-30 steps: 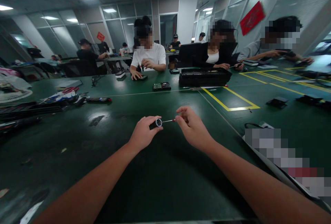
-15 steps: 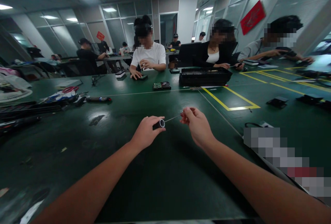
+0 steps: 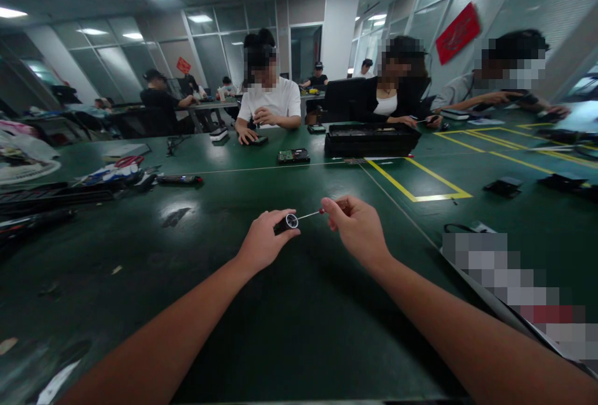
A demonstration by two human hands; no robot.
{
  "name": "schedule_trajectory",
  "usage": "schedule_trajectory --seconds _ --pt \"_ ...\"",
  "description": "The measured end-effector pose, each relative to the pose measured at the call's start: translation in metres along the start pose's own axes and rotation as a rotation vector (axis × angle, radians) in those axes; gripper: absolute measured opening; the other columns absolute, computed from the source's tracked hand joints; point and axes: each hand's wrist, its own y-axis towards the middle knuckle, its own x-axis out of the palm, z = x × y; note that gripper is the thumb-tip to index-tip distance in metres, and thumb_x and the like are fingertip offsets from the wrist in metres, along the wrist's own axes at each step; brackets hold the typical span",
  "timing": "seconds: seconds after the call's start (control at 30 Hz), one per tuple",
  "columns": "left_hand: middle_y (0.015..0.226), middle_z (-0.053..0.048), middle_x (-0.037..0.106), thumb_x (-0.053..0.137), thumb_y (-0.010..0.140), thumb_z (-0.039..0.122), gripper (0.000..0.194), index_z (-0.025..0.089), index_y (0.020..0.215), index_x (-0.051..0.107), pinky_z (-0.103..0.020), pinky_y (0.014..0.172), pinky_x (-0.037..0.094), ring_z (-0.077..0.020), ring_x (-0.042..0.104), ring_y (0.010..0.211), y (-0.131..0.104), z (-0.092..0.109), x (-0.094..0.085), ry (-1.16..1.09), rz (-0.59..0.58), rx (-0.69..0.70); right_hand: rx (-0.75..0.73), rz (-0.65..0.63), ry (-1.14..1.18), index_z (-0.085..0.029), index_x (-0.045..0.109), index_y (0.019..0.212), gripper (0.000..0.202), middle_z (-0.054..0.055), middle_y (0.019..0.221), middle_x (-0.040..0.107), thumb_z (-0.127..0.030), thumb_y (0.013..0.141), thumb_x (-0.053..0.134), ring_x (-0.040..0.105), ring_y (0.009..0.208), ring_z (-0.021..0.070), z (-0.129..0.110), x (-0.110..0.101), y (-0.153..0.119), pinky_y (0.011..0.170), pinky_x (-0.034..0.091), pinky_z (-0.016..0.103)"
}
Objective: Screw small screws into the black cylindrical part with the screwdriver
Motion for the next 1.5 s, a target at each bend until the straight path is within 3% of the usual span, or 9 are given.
schedule_trajectory --seconds 0.47,0.63,0.77,0.87,0.93,1.13,1.33,1.43,1.5 --pt "0.121 -0.006 0.07 0.072 0.088 0.032 0.042 0.026 0.129 0.065 -0.044 0.098 0.047 -0.026 0.063 0.11 -0.0005 0.0004 -0.0024 -0.032 0.004 -0.013 -0.013 0.055 -0.173 -0.021 0.061 0.061 0.053 -0.001 0.05 0.055 -0.068 0.085 0.061 0.046 0.045 0.0139 -0.0012 -0.0028 0.0007 0.047 0.031 0.029" --pt "0.12 -0.006 0.07 0.073 0.087 0.032 0.043 0.027 0.129 0.065 -0.051 0.107 0.042 -0.0263 0.063 0.111 -0.0012 0.0014 -0.003 -0.003 -0.011 -0.008 -0.09 0.066 -0.26 -0.022 0.058 0.053 0.057 -0.002 0.046 0.048 -0.068 0.087 0.058 0.043 0.045 0.0134 -0.0024 -0.0034 0.0 0.048 0.03 0.03" --pt "0.121 -0.006 0.07 0.073 0.087 0.03 0.043 0.027 0.129 0.065 -0.053 0.111 0.038 -0.0261 0.063 0.113 -0.001 0.0002 -0.0026 -0.001 -0.008 -0.008 -0.178 -0.004 -0.246 -0.021 0.069 0.077 0.036 0.001 0.063 0.065 -0.053 0.092 0.059 0.057 0.057 0.0167 -0.0006 -0.0023 -0.0009 0.055 0.039 0.03" --pt "0.122 -0.006 0.07 0.074 0.086 0.03 0.042 0.027 0.128 0.066 -0.053 0.111 0.038 -0.0266 0.062 0.114 -0.0007 -0.0015 -0.0025 0.01 -0.009 0.005 -0.247 -0.084 -0.175 -0.021 0.068 0.096 0.019 0.004 0.085 0.073 -0.037 0.093 0.057 0.066 0.075 0.0196 0.0006 -0.0026 -0.0021 0.065 0.047 0.031" --pt "0.122 -0.007 0.07 0.074 0.087 0.03 0.042 0.026 0.127 0.066 -0.055 0.113 0.036 -0.0271 0.062 0.115 -0.0006 -0.0019 -0.0028 0.02 -0.016 0.012 -0.277 -0.12 -0.177 -0.022 0.066 0.105 0.019 0.005 0.092 0.073 -0.031 0.092 0.055 0.067 0.082 0.0207 0.0002 -0.0039 -0.0026 0.068 0.048 0.032" --pt "0.125 -0.006 0.07 0.075 0.086 0.029 0.042 0.027 0.127 0.066 -0.059 0.118 0.028 -0.0267 0.061 0.119 -0.0008 -0.0004 -0.0028 0.022 -0.03 0.017 -0.229 -0.099 -0.322 -0.022 0.071 0.104 0.037 0.003 0.076 0.072 -0.045 0.101 0.042 0.065 0.066 0.0199 -0.0059 -0.0062 -0.0009 0.061 0.043 0.032" --pt "0.127 -0.005 0.069 0.074 0.086 0.03 0.042 0.027 0.127 0.066 -0.06 0.121 0.021 -0.0254 0.061 0.122 -0.0005 -0.0039 -0.0016 0.036 -0.05 0.028 -0.273 -0.182 -0.27 -0.02 0.056 0.132 0.038 0.005 0.086 0.073 -0.032 0.098 0.046 0.065 0.068 0.0198 -0.0072 -0.0056 -0.0045 0.064 0.045 0.032" --pt "0.129 -0.005 0.068 0.073 0.088 0.03 0.042 0.027 0.129 0.065 -0.06 0.121 0.021 -0.0249 0.06 0.124 -0.0004 -0.0066 -0.0021 0.035 -0.039 0.031 -0.299 -0.209 -0.275 -0.019 0.057 0.129 0.036 0.006 0.093 0.073 -0.031 0.096 0.048 0.067 0.082 0.022 -0.0077 -0.0059 -0.0054 0.07 0.047 0.033" --pt "0.13 -0.005 0.068 0.073 0.088 0.03 0.042 0.028 0.129 0.065 -0.061 0.121 0.02 -0.0247 0.059 0.125 -0.0006 -0.0081 -0.0023 0.034 -0.028 0.027 -0.257 -0.209 -0.309 -0.021 0.063 0.118 0.031 0.006 0.091 0.073 -0.038 0.099 0.046 0.067 0.079 0.022 -0.0083 -0.0059 -0.0044 0.067 0.045 0.033"
